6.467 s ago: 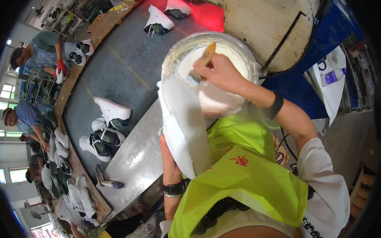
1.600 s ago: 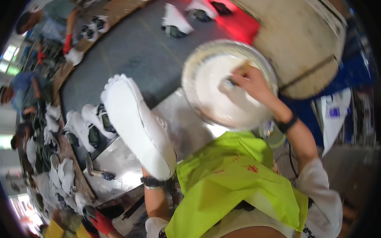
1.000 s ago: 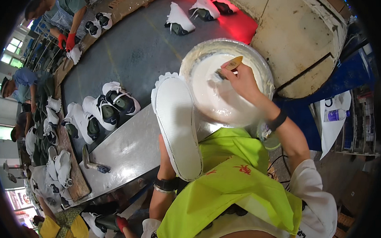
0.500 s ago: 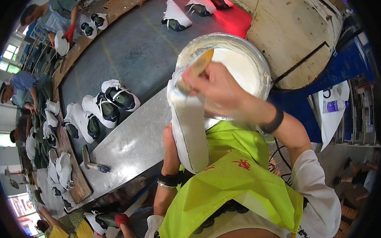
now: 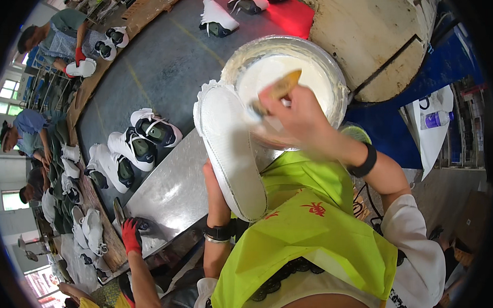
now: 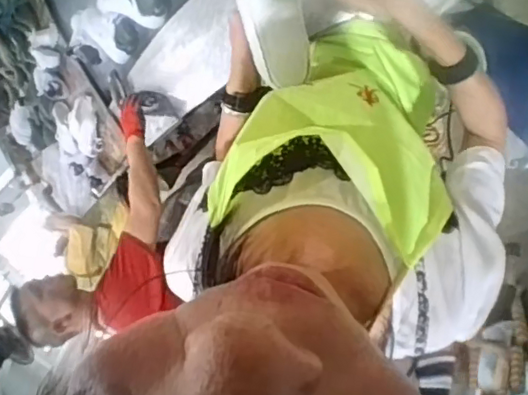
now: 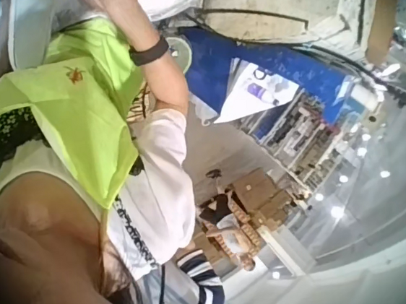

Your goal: Applying glue or white coating to the edges and bottom of shoe soles with a brush.

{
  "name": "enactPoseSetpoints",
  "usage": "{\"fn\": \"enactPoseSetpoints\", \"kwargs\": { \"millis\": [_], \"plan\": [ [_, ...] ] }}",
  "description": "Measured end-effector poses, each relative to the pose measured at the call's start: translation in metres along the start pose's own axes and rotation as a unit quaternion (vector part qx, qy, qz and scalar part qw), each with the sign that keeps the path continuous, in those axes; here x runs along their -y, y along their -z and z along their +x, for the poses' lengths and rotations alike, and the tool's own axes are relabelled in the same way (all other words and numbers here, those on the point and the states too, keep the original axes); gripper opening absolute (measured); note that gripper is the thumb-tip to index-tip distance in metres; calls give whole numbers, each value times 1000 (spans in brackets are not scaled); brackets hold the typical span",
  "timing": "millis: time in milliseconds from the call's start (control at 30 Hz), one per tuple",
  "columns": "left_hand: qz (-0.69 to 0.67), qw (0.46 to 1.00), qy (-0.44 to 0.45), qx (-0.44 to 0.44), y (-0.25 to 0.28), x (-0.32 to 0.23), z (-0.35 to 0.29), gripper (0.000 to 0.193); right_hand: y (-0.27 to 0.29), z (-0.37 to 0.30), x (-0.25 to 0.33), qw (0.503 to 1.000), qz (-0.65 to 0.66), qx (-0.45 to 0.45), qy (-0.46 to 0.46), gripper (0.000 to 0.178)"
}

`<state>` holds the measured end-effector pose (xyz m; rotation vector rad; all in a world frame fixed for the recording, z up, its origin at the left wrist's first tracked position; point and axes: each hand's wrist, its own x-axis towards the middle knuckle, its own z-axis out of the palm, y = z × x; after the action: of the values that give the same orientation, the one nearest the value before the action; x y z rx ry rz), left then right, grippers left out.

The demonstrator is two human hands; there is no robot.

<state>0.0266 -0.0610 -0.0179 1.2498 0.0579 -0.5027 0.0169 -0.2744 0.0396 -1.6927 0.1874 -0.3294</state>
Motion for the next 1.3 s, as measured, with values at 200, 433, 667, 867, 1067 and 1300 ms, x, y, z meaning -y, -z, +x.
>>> {"fn": "enactPoseSetpoints", "kwargs": {
  "millis": [200,433,667,867,1067,1300],
  "plan": [
    [1,999,-16,-42,-1,-11,3,27,-23,2,11,995,-22,-22,92,19],
    [78,991,-7,-106,46,25,17,33,-20,-1,49,998,27,12,63,18],
    [184,970,-73,-144,24,10,-9,37,-20,20,66,968,-168,78,168,14],
    [198,963,-90,-160,30,14,-11,40,-21,3,87,934,-257,171,180,16],
    [130,977,-69,-153,36,19,-10,40,-15,2,110,892,-346,277,93,19],
    [206,967,-84,-127,35,7,-13,37,-11,17,55,974,-135,30,179,13]
  ]
}}
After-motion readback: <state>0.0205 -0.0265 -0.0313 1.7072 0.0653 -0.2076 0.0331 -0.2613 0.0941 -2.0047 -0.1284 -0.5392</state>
